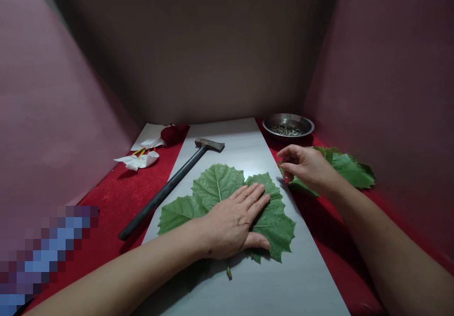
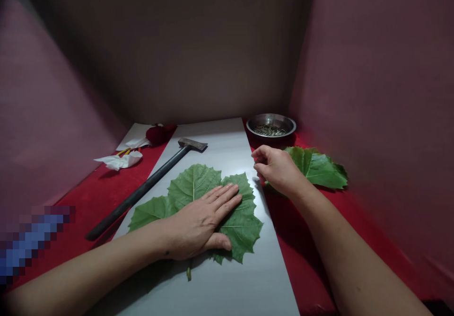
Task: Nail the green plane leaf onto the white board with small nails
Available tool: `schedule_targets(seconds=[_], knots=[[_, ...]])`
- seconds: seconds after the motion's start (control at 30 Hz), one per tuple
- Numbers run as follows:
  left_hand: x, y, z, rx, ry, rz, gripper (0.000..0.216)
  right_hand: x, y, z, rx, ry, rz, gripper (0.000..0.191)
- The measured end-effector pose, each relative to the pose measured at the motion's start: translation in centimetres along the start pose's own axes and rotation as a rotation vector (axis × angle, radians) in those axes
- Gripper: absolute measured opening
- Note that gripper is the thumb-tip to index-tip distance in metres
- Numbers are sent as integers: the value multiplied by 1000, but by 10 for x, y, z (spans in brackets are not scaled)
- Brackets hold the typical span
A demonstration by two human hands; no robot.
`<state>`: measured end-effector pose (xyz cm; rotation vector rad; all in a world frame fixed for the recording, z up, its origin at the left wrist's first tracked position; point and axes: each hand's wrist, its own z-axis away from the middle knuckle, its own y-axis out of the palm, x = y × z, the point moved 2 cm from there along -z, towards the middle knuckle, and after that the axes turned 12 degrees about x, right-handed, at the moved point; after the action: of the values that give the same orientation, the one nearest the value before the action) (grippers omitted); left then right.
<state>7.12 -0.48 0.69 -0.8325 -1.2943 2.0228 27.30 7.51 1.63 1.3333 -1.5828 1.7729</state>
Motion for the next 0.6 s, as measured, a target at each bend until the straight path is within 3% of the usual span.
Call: schedule_targets(seconds=[0.17, 0.6], knots=[[1, 2, -1, -9, -5, -2, 86, -4, 3, -2, -3, 10, 57, 6], [0, 2, -1, -3, -3, -5, 85, -6, 10, -4, -4, -25, 247, 5]])
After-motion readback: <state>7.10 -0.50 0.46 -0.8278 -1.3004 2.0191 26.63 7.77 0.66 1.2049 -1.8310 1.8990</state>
